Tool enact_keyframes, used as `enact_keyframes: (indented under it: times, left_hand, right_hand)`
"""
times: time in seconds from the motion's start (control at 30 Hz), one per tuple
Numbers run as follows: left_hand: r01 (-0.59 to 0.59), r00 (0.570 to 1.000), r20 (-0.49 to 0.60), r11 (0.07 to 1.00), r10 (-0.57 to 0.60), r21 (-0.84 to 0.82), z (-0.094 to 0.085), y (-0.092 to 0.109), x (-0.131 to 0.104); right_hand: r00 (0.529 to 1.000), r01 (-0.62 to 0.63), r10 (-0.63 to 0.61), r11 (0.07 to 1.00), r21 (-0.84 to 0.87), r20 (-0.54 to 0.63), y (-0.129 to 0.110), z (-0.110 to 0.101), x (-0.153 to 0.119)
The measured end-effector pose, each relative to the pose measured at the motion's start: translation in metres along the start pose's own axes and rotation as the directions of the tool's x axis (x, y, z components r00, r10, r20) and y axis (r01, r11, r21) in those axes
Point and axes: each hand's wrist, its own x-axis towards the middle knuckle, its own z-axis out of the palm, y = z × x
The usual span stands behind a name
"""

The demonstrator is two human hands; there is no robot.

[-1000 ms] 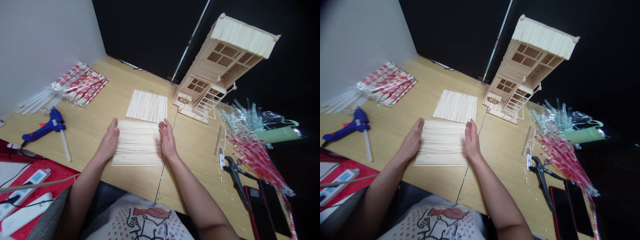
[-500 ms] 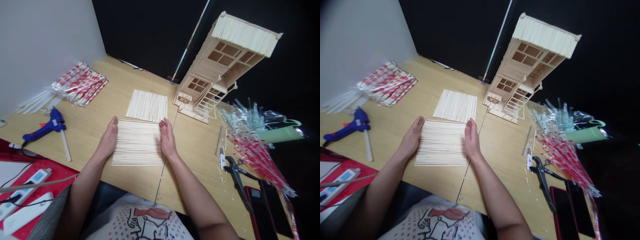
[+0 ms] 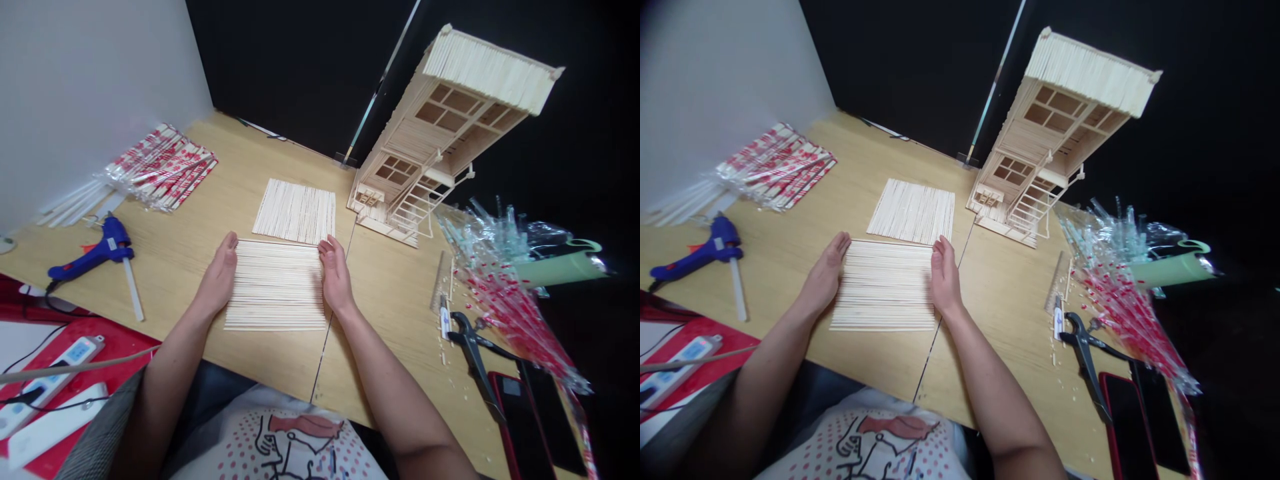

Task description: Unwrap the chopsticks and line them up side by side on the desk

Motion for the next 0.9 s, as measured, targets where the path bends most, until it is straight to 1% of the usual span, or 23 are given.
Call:
enact_keyframes:
  times: [0.2,0.4,0.53,0.67,0.73,0.8,0.87,0.9]
  left_hand:
    - [0.0,1.0,-0.016,1.0,0.0,-0.022,0.001,0.002,0.001]
    - [0.001,1.0,-0.03,1.0,-0.002,-0.027,0.002,0.004,0.002]
    - [-0.003,1.0,-0.02,1.0,0.003,-0.014,0.003,0.003,0.001]
    - [-0.011,1.0,-0.024,1.0,0.011,0.023,0.001,0.003,0.001]
    - [-0.036,0.999,-0.013,0.992,0.038,0.124,-0.002,0.004,0.003]
    - [-0.094,0.996,0.032,0.96,0.088,0.264,-0.005,0.005,0.007]
    - [-0.164,0.986,0.102,0.913,0.135,0.373,-0.007,0.004,0.012]
    - [-0.193,0.979,0.137,0.891,0.149,0.41,-0.008,0.004,0.015]
  right_hand:
    - [1.0,0.007,-0.007,1.0,-0.016,-0.006,0.001,0.0,0.0]
    - [1.0,-0.005,0.005,1.0,0.003,-0.027,0.008,-0.001,0.003]
    - [1.0,0.004,-0.003,1.0,0.013,-0.027,0.012,-0.001,0.004]
    - [0.999,0.012,-0.013,1.0,-0.011,-0.042,0.009,0.0,0.004]
    - [0.998,0.046,-0.049,0.997,-0.065,-0.046,0.004,-0.002,0.003]
    - [0.991,0.12,-0.127,0.976,-0.181,-0.03,-0.002,-0.005,0.003]
    - [0.98,0.189,-0.199,0.921,-0.342,0.005,-0.008,-0.009,0.004]
    - [0.976,0.207,-0.216,0.883,-0.422,0.026,-0.009,-0.011,0.005]
